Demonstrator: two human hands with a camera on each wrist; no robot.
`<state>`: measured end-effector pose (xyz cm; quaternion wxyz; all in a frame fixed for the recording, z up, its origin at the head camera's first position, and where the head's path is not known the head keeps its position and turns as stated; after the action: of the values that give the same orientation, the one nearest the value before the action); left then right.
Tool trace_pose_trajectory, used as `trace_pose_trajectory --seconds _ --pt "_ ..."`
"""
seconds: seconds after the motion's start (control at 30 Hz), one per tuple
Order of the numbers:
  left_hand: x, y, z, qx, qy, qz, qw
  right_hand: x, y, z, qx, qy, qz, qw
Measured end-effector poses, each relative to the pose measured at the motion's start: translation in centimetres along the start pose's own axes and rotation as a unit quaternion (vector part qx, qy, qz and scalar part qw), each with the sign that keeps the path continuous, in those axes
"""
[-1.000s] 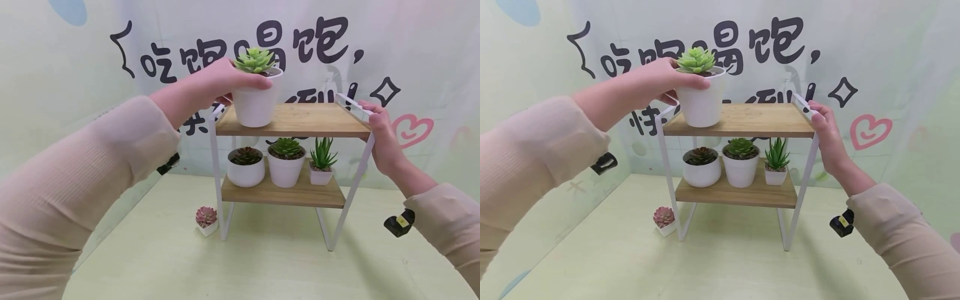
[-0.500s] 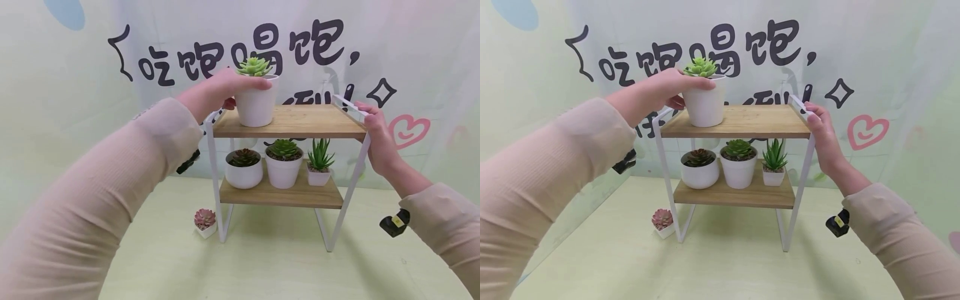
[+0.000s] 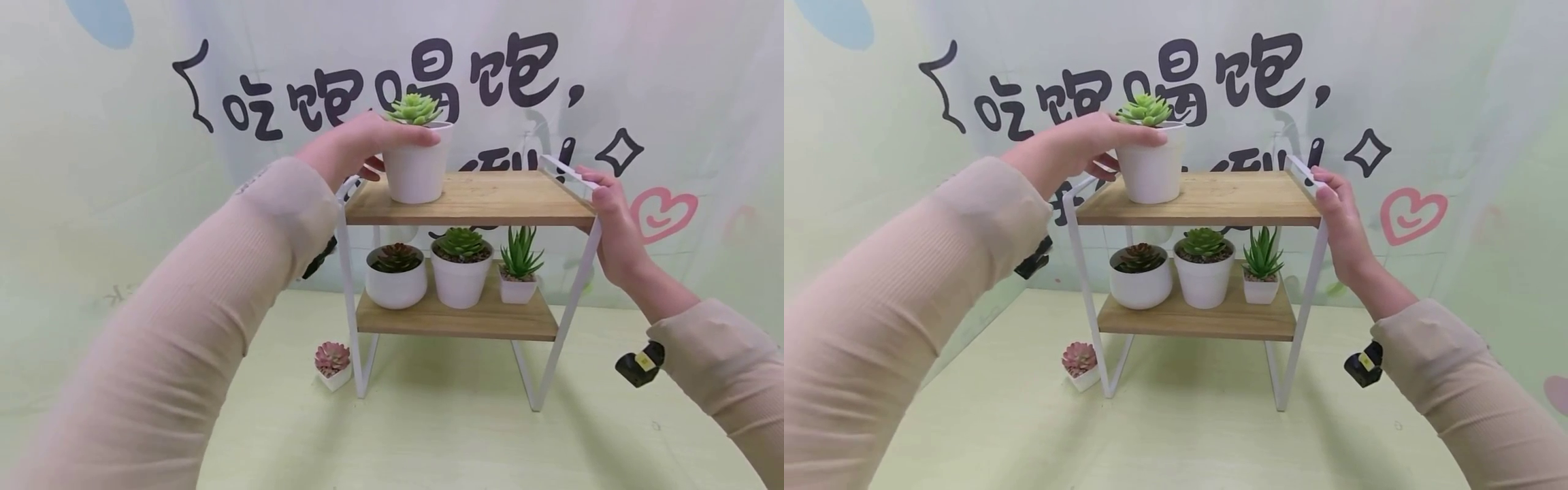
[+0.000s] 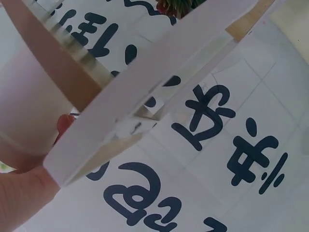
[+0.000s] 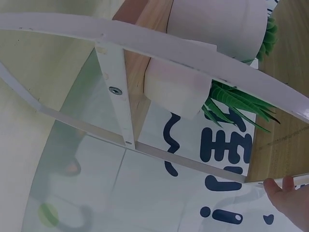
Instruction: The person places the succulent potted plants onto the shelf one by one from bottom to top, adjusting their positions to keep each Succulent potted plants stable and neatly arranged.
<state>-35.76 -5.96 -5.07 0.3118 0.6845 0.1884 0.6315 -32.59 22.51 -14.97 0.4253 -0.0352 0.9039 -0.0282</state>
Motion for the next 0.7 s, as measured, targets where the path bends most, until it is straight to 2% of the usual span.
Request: trace_pose_trajectory --seconds 0.47,0.6,0.7 --pt "0.07 -0.29 -0.78 0.0 -0.004 0.015 0.9999 -0.1 0.18 -0.09 0.003 -0.01 0.01 1.0" --pt "0.06 -0.39 -0.53 0.004 -0.008 0.002 1.0 -0.02 0.17 -0.02 0.002 -0.008 0.007 1.0" --pt "0.19 -0.06 0.12 0.024 -0.006 -0.002 0.9997 0.02 0.12 -0.02 0.001 -0.008 0.007 1.0"
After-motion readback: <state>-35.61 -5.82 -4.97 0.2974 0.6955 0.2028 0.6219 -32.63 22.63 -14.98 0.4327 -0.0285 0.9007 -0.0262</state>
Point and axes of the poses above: each hand's wrist, its own z-axis away from the middle knuckle, its own y-axis out of the back of the hand, x = y × z, the point moved 7 cm from there along -z, towards the middle knuckle, and after that the axes turned 2 degrees about z, right-handed, at the moved point
